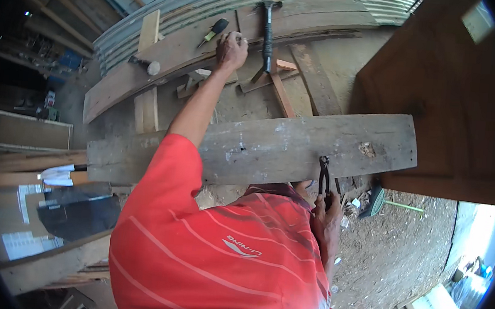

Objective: The person uses a pair of pincers to grip and pry a nail out of a wooden board, then uses a hammer to tap the remaining part of the nail and continues prying it with the pincers until it is removed.

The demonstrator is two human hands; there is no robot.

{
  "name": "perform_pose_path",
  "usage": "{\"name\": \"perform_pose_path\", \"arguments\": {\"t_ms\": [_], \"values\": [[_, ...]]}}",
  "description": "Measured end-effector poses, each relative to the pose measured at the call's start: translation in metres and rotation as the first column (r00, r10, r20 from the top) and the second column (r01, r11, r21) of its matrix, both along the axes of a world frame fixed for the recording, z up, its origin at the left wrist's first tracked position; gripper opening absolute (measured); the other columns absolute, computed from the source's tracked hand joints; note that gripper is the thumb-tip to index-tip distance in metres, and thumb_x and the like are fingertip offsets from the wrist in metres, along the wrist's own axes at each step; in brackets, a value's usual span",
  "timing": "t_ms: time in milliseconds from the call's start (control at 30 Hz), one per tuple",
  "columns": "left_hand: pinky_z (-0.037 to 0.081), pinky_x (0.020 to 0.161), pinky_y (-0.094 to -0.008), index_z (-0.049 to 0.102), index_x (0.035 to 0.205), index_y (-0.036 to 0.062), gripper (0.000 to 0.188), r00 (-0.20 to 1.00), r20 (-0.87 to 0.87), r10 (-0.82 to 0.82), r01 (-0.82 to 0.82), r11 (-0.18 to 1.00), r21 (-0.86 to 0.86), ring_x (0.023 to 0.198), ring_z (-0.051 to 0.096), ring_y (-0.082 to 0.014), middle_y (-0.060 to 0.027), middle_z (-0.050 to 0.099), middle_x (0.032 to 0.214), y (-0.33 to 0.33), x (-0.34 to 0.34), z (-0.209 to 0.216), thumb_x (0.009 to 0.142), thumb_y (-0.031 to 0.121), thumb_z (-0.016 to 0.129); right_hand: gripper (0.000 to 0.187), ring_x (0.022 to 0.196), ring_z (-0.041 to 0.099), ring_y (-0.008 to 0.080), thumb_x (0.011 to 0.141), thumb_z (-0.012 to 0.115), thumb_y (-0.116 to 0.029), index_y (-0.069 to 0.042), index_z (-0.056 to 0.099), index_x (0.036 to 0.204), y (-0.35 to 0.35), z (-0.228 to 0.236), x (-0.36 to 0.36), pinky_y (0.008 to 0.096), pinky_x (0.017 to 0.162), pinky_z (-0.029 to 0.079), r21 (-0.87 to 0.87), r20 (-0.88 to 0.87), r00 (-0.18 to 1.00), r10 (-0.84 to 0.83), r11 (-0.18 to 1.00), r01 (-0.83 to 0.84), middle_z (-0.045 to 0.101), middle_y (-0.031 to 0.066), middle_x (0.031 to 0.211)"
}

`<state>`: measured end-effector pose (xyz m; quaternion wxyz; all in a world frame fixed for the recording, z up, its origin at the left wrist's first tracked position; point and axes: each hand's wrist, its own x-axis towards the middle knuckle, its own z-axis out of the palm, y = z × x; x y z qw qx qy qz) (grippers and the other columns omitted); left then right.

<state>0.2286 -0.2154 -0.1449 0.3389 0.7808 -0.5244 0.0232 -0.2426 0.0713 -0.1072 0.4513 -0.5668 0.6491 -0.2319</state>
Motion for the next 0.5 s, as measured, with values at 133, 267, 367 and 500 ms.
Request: {"name": "perform_pose_path", "arguments": {"t_ms": [133, 267, 367, 500], "values": [[0.052, 0.089, -0.048, 0.072, 0.104, 0.0062, 0.027, 0.996, -0.088, -0.004, -0.005, 0.994, -0.105, 0.096, 0.068, -0.0393, -0.0202, 0.071, 0.098, 0.001, 0.001, -0.003, 0.088, 0.027, 0.068, 0.033, 0.067, 0.062, 0.0133, 0.105, 0.062, -0.025, 0.001, 0.057, 0.125, 0.0, 0.004, -0.004, 0.0303, 0.061, 0.052, -0.018, 0.147, 0.979, -0.14, 0.989, 0.144, 0.067, 0.008, 0.083], [0.05, 0.096, -0.0486, 0.068, 0.117, 0.0035, 0.043, 0.966, 0.016, 0.257, -0.253, 0.959, -0.125, 0.11, 0.065, -0.0401, -0.0219, 0.07, 0.113, 0.056, 0.085, 0.006, 0.088, 0.034, 0.072, 0.032, 0.081, 0.069, 0.0414, 0.1, 0.066, -0.025, 0.0, 0.057, 0.117, -0.028, 0.028, 0.0, 0.0469, 0.07, 0.053, -0.014, -0.009, 0.997, 0.072, 0.997, -0.072, 0.069, 0.0226, 0.089], [0.039, 0.107, -0.0606, 0.061, 0.137, 0.0181, 0.06, 0.798, 0.156, 0.582, -0.59, 0.807, 0.011, 0.133, 0.05, -0.0411, -0.018, 0.058, 0.141, 0.096, 0.138, 0.02, 0.085, 0.046, 0.074, 0.034, 0.089, 0.067, 0.0478, 0.096, 0.068, -0.023, -0.003, 0.054, 0.119, -0.033, 0.004, 0.006, 0.0521, 0.075, 0.052, -0.096, -0.049, 0.976, 0.21, 0.972, -0.214, 0.068, 0.026, 0.1], [0.032, 0.115, -0.0571, 0.06, 0.142, 0.0247, 0.065, 0.823, 0.29, 0.488, -0.556, 0.797, 0.238, 0.143, 0.043, -0.0342, -0.0148, 0.058, 0.145, 0.11, 0.211, 0.012, 0.085, 0.05, 0.074, 0.044, 0.094, 0.067, 0.0444, 0.092, 0.071, -0.021, -0.005, 0.052, 0.128, -0.04, -0.006, 0.028, 0.0492, 0.077, 0.053, -0.178, -0.142, 0.933, 0.33, 0.919, -0.352, 0.065, 0.0236, 0.109]]}}
